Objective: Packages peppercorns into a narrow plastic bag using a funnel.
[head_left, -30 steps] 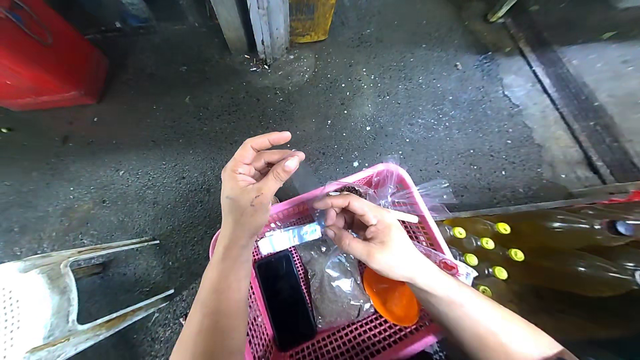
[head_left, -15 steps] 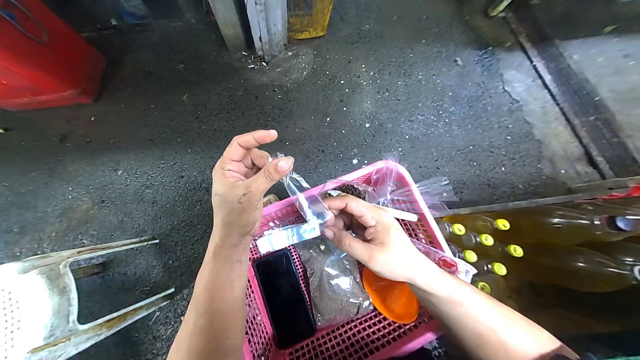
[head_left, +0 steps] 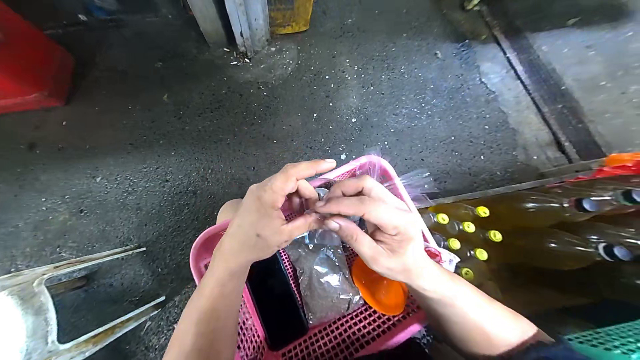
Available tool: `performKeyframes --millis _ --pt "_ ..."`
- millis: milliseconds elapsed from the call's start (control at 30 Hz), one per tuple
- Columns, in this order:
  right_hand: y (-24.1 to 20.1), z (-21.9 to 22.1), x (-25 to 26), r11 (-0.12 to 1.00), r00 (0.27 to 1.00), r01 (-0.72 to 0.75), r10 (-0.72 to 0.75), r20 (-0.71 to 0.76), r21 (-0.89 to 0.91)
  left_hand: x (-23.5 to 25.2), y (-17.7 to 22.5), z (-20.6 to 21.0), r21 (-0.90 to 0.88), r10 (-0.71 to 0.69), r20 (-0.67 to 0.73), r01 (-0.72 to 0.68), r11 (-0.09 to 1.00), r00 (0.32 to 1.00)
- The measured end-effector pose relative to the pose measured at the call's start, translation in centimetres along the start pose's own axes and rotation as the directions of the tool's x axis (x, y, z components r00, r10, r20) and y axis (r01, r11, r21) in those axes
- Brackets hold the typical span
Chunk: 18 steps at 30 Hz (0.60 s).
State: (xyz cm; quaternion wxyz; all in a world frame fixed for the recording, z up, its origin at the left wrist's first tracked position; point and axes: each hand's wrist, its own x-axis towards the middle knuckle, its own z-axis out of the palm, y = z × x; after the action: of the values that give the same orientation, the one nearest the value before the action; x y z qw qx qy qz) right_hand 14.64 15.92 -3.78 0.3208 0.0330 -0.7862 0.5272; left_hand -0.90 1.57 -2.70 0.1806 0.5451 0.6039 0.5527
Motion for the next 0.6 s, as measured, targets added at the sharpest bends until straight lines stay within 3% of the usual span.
performKeyframes --millis 300,500,600 --pt "-0.1 0.1 0.0 0.974 0.986 -0.162 0.166 -0.013 0.156 -0.1 -0.3 0.1 0.094 -0.012 0.080 0.005 0.996 0.997" --pt "-0.5 -0.2 0.3 0.969 0.986 -0.114 0.137 -0.092 0.222 -0.2 -0.3 -0.4 0.061 -0.017 0.109 0.010 0.998 0.994" --pt "-1.0 -0.8 0.4 0.980 0.988 -0.101 0.118 -0.095 0.169 -0.2 -0.4 -0.6 0.070 -0.005 0.098 -0.002 0.998 0.995"
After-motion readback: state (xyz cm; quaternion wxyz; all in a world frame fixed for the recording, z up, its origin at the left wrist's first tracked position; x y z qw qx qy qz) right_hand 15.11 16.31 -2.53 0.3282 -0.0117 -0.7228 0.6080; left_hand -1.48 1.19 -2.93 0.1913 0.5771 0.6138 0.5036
